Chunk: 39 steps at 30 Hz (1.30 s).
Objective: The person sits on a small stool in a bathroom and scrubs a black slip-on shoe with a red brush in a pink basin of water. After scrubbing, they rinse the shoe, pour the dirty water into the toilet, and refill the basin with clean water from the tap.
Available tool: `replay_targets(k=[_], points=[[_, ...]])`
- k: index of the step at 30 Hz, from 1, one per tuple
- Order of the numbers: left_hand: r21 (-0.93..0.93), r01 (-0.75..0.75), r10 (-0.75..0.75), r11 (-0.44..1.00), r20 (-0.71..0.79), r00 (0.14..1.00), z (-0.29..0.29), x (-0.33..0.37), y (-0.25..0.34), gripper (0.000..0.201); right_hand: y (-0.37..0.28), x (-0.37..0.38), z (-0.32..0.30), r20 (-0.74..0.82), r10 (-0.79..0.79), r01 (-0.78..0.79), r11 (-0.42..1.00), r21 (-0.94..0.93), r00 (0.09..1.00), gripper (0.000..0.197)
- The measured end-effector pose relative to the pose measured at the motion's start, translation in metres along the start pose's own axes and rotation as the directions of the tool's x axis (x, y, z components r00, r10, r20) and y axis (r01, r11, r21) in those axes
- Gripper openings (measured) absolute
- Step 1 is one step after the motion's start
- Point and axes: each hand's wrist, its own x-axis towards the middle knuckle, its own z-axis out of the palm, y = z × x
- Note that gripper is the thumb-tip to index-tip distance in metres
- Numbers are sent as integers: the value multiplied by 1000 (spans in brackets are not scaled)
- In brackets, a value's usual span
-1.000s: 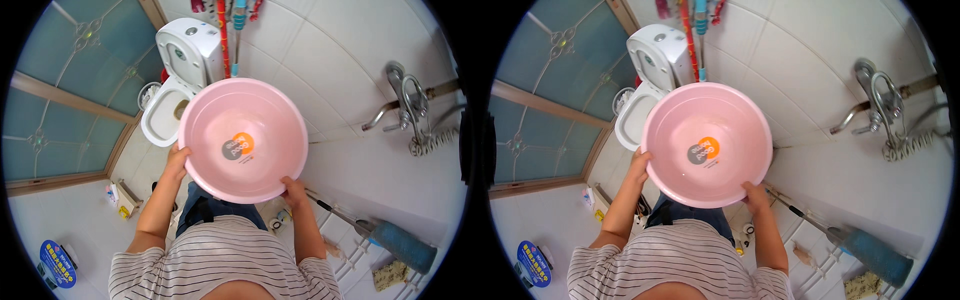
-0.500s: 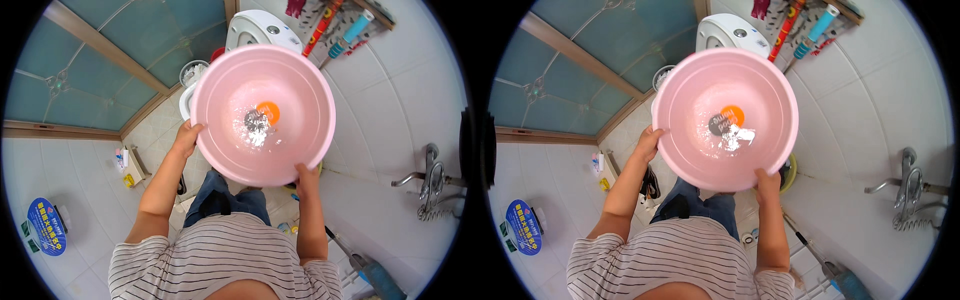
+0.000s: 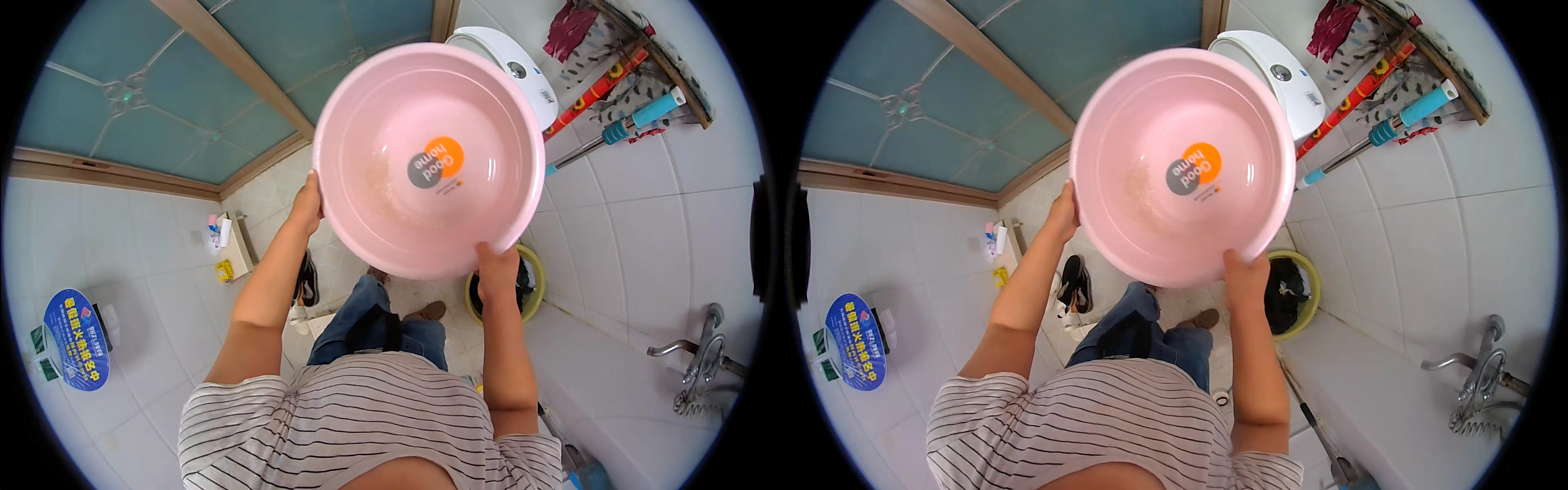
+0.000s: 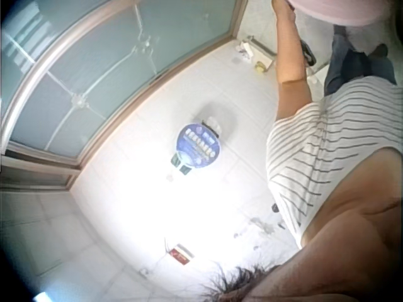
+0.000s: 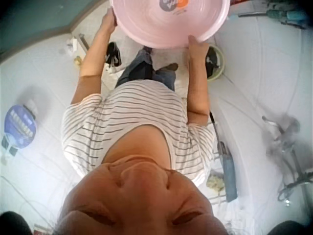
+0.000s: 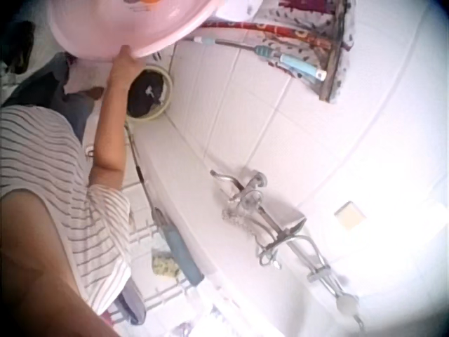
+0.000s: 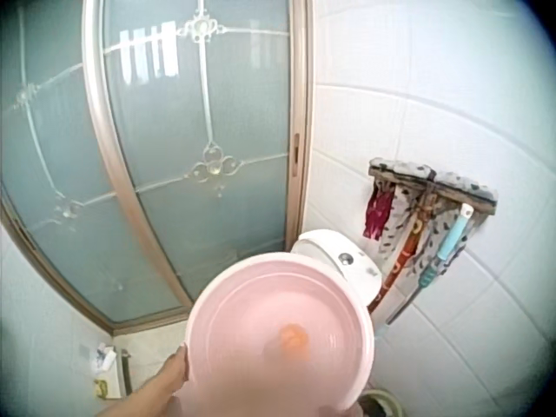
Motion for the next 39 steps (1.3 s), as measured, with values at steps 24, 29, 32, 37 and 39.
replay_targets(k=[24, 29, 32, 37, 39], points=[[-129, -21, 37, 991, 124, 992, -4, 20, -14, 53, 19, -40, -1, -60, 112, -107, 990, 91, 992, 43], [-200, -97, 124, 975, 125, 984, -37, 11, 20, 51, 23, -20, 42, 51, 198, -204, 960, 190, 979, 45], [-95, -46, 65, 994, 212, 975, -54, 6, 19, 55, 20, 3, 61, 72, 244, -254, 943, 217, 967, 47], [-101, 104, -67, 989, 321, 945, -54, -19, 41, 51, 51, 33, 62, 246, 290, -350, 902, 252, 925, 47], [-16, 74, -67, 997, 265, 962, -58, -12, 40, 51, 61, 39, 68, 272, 333, -396, 889, 230, 903, 46]])
